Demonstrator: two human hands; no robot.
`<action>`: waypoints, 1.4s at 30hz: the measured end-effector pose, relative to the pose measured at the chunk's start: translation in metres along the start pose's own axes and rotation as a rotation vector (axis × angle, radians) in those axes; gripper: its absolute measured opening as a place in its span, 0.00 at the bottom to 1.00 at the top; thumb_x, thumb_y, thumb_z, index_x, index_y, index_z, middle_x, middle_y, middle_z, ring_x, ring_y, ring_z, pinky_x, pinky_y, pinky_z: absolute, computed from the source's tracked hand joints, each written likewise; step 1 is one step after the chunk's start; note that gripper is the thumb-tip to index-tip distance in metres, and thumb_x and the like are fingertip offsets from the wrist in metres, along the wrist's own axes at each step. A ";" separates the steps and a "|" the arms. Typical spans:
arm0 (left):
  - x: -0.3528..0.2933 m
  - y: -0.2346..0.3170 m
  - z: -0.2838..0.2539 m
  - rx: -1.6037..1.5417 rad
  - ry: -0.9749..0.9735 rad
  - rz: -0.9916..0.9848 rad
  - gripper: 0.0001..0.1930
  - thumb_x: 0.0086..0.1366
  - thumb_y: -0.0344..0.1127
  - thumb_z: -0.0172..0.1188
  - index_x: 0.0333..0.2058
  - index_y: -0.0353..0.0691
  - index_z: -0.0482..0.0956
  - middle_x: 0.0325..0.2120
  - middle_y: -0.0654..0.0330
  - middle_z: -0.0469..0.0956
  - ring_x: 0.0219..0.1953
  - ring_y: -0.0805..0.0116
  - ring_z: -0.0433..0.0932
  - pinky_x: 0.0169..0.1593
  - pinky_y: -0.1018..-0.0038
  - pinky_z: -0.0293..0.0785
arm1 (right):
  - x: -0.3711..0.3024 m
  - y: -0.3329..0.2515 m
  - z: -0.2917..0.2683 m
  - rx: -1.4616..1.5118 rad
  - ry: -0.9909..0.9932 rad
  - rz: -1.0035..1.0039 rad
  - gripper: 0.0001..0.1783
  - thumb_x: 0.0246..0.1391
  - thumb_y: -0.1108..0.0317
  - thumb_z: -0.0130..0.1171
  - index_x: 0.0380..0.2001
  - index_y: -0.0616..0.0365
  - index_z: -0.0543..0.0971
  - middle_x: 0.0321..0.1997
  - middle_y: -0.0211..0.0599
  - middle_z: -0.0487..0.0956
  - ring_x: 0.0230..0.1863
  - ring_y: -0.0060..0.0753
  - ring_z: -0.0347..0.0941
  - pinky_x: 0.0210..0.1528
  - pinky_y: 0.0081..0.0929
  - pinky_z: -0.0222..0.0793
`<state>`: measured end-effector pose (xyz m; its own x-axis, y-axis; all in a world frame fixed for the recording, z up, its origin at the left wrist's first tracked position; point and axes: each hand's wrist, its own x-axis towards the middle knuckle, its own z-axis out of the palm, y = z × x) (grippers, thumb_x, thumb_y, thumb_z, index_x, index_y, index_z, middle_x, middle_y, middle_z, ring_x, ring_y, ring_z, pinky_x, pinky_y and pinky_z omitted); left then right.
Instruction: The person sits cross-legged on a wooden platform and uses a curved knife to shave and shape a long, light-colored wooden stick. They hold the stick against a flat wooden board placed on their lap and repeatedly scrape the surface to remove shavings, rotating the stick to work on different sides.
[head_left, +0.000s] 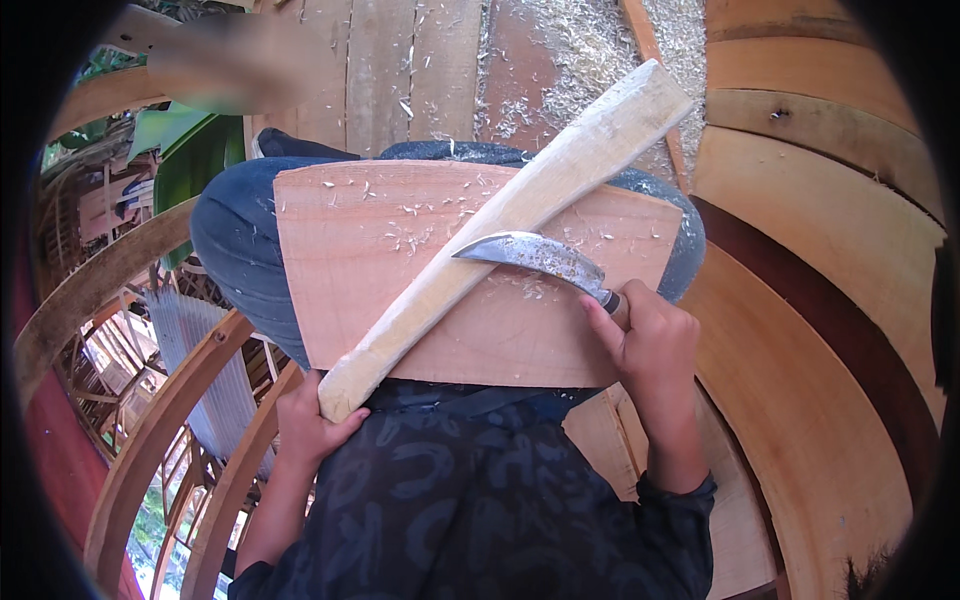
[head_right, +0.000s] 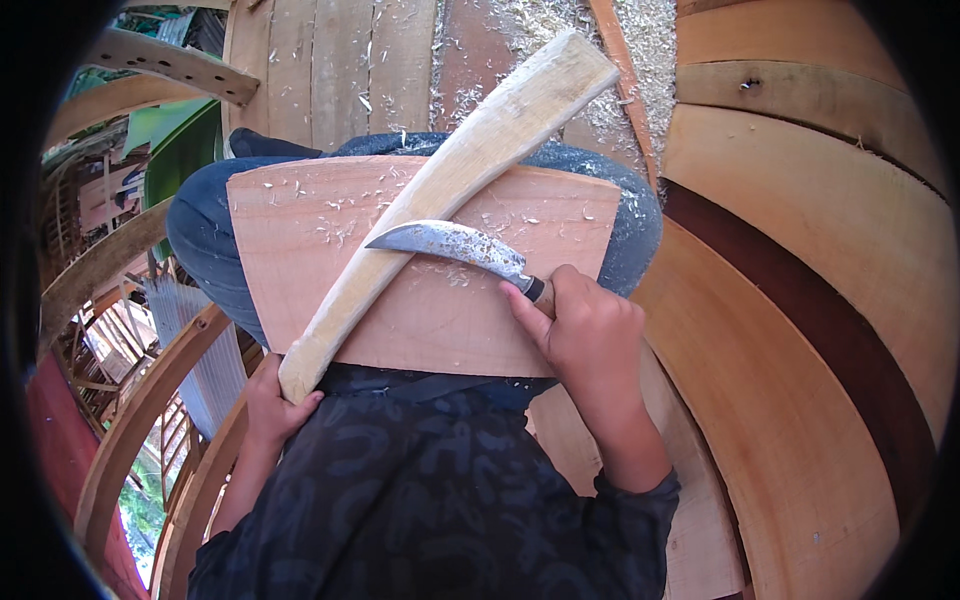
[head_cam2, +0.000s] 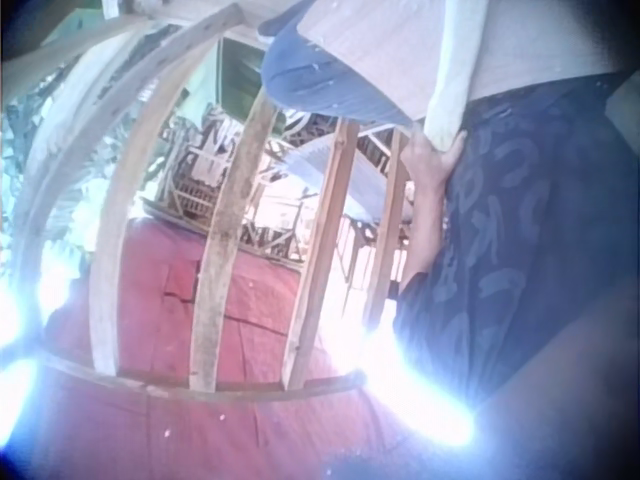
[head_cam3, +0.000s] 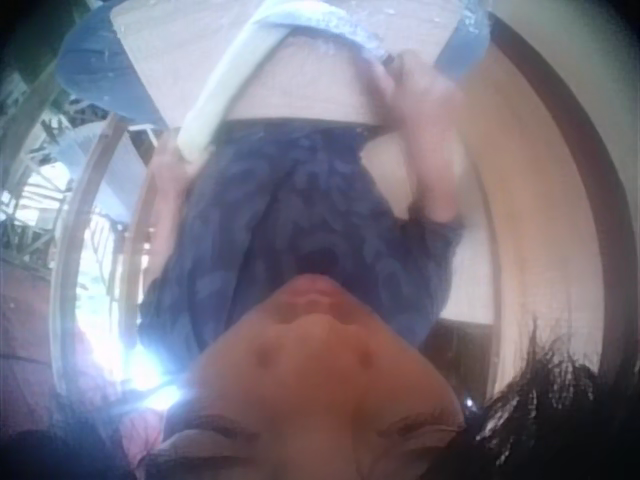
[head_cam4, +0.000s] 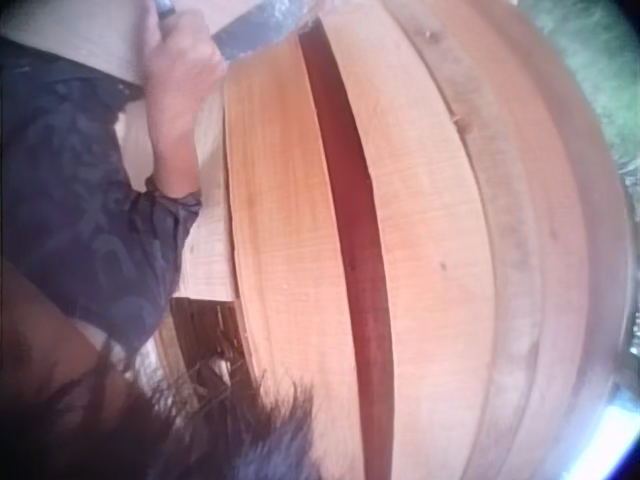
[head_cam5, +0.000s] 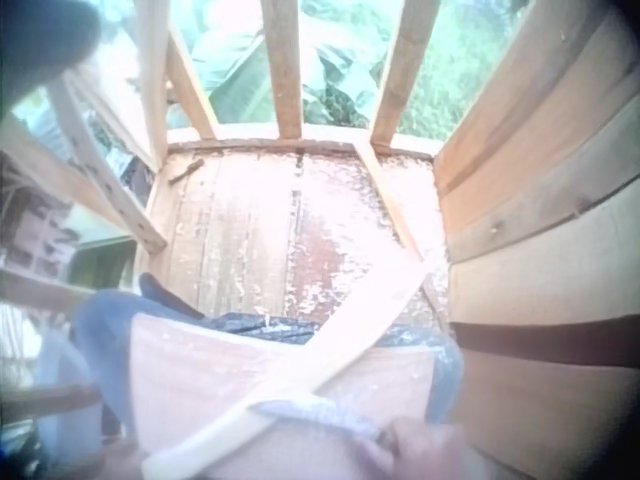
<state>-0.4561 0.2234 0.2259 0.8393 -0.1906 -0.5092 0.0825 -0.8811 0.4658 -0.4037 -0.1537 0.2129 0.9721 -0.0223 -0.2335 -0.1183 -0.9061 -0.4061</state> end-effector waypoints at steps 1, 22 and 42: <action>0.000 0.000 0.000 -0.002 0.006 0.004 0.32 0.43 0.51 0.73 0.40 0.32 0.75 0.26 0.47 0.79 0.28 0.48 0.81 0.33 0.64 0.76 | 0.003 0.002 0.000 -0.021 0.008 -0.015 0.24 0.47 0.51 0.68 0.15 0.56 0.68 0.11 0.36 0.69 0.14 0.40 0.70 0.16 0.32 0.63; -0.002 -0.009 0.005 -0.029 -0.037 -0.015 0.29 0.44 0.57 0.71 0.27 0.33 0.73 0.17 0.47 0.75 0.23 0.48 0.79 0.29 0.61 0.75 | 0.000 0.006 -0.022 -0.066 0.106 0.187 0.30 0.57 0.48 0.59 0.14 0.63 0.69 0.12 0.48 0.69 0.14 0.47 0.65 0.20 0.40 0.59; -0.010 -0.006 -0.004 0.009 -0.090 -0.032 0.34 0.51 0.65 0.61 0.33 0.32 0.75 0.22 0.46 0.78 0.26 0.44 0.79 0.32 0.58 0.75 | 0.006 -0.001 0.007 -0.062 0.086 0.228 0.24 0.58 0.52 0.57 0.21 0.63 0.75 0.15 0.46 0.73 0.18 0.51 0.71 0.23 0.42 0.63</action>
<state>-0.4630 0.2325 0.2306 0.7846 -0.2005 -0.5867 0.1028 -0.8911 0.4419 -0.3994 -0.1501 0.2053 0.9358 -0.2622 -0.2356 -0.3260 -0.8978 -0.2961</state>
